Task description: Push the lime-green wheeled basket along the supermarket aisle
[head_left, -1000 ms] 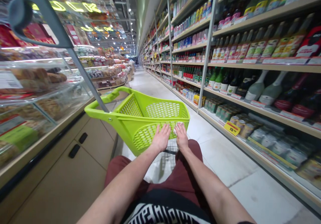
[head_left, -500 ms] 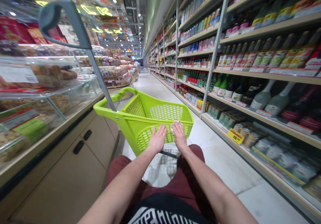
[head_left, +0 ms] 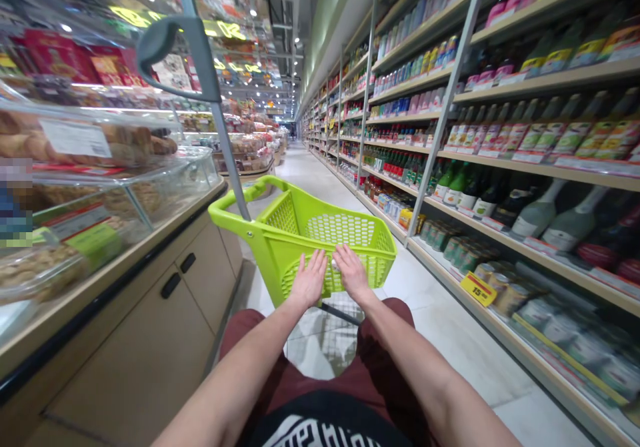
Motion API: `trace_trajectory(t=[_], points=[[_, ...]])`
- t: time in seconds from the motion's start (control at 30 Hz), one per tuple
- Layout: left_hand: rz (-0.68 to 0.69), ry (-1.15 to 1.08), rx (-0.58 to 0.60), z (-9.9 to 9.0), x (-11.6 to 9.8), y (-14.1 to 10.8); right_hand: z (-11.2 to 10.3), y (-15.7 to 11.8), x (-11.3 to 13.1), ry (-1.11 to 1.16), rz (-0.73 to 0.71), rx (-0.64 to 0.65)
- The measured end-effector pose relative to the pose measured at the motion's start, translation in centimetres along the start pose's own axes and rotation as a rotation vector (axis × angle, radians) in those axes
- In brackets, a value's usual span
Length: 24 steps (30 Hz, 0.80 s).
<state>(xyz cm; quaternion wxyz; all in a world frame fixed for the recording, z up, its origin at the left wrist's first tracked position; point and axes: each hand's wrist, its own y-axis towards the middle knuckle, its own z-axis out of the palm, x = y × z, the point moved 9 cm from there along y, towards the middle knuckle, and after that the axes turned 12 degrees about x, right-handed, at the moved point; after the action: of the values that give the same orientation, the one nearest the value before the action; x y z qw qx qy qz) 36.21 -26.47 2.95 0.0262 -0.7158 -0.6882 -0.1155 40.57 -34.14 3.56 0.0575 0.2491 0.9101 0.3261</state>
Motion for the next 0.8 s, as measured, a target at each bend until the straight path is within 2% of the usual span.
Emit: trace_trajectory(t=[0.13, 0.2, 0.27, 0.43, 0.5, 0.6, 0.73, 0.8], points=[[0.010, -0.008, 0.021, 0.9, 0.4, -0.6, 4.5, -2.4, 1.5, 0.004, -0.060, 0.117], [0.011, -0.016, 0.044, 1.5, 0.8, -0.9, 5.7, -3.3, 2.3, 0.015, -0.097, 0.156], [-0.006, -0.025, 0.053, 1.8, 1.4, -1.1, 4.9, -2.9, 2.9, 0.039, -0.131, 0.140], [-0.055, -0.025, -0.008, 0.5, 2.9, -1.2, -1.1, 1.7, 2.8, 0.073, -0.102, -0.049], [-0.062, -0.020, -0.016, 0.0, 3.2, -1.1, -1.5, 2.9, 2.6, 0.067, -0.084, -0.071], [-0.062, -0.007, -0.002, 0.2, 3.4, -1.4, 1.1, 2.3, 2.8, 0.062, -0.096, -0.011], [-0.044, 0.004, 0.009, 1.6, 3.4, -2.1, 5.7, -0.4, 4.3, 0.038, -0.165, 0.133], [-0.038, 0.004, 0.008, 2.1, 3.5, -2.4, 6.5, -1.1, 5.3, 0.028, -0.198, 0.188]])
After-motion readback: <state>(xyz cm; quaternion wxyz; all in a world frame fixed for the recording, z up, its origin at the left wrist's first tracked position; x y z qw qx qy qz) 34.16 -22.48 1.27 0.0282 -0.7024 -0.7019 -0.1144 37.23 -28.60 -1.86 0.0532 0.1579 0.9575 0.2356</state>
